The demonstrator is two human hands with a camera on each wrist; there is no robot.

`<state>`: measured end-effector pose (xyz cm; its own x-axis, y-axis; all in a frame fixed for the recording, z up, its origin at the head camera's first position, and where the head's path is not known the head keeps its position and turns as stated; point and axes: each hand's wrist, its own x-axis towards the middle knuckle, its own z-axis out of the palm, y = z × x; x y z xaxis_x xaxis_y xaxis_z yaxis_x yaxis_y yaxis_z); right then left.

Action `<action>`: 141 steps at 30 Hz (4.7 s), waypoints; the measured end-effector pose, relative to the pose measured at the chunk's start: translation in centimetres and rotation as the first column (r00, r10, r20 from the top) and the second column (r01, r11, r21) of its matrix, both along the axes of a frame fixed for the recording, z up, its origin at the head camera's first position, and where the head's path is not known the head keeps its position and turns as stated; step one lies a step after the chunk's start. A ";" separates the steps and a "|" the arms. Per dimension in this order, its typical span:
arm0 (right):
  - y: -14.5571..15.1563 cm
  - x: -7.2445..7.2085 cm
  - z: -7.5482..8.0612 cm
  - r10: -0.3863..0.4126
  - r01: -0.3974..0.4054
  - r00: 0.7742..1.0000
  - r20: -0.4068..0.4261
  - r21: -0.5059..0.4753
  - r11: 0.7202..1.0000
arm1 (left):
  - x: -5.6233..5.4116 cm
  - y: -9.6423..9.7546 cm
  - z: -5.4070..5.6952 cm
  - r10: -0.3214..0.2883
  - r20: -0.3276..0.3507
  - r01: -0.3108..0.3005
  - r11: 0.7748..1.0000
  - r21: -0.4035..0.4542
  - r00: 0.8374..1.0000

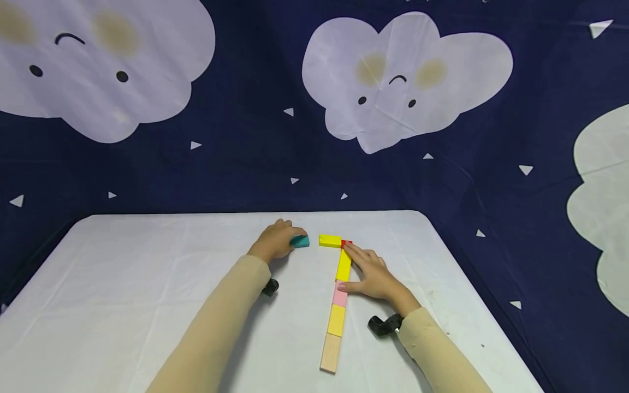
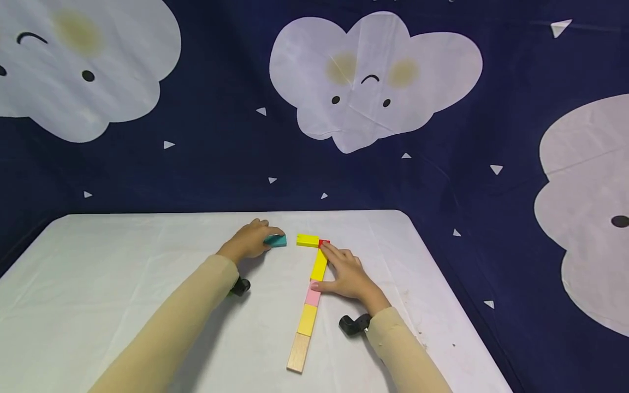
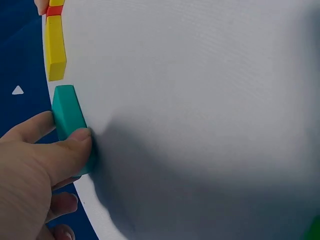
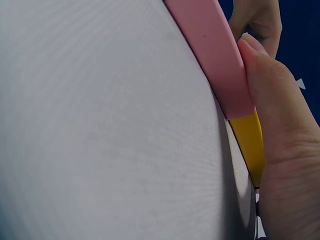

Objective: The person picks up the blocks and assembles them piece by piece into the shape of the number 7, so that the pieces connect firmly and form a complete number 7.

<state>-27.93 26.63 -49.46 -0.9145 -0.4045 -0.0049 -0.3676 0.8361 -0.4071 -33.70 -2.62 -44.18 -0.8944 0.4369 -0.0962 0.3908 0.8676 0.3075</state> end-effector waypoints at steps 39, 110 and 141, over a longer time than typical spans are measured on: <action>-0.4 0.1 0.2 -0.010 0.010 1.000 0.006 0.015 1.000 | 1.0 2.4 -0.7 0.144 -0.071 -0.142 0.990 0.024 0.987; -0.1 0.4 0.0 -0.016 0.016 1.000 0.012 0.014 1.000 | 4.0 -4.1 -1.2 0.229 -0.094 -0.218 0.969 0.117 0.969; -0.3 0.5 0.4 -0.016 0.016 1.000 0.014 0.014 1.000 | 0.6 0.2 -2.1 0.231 -0.114 -0.220 0.971 0.097 0.966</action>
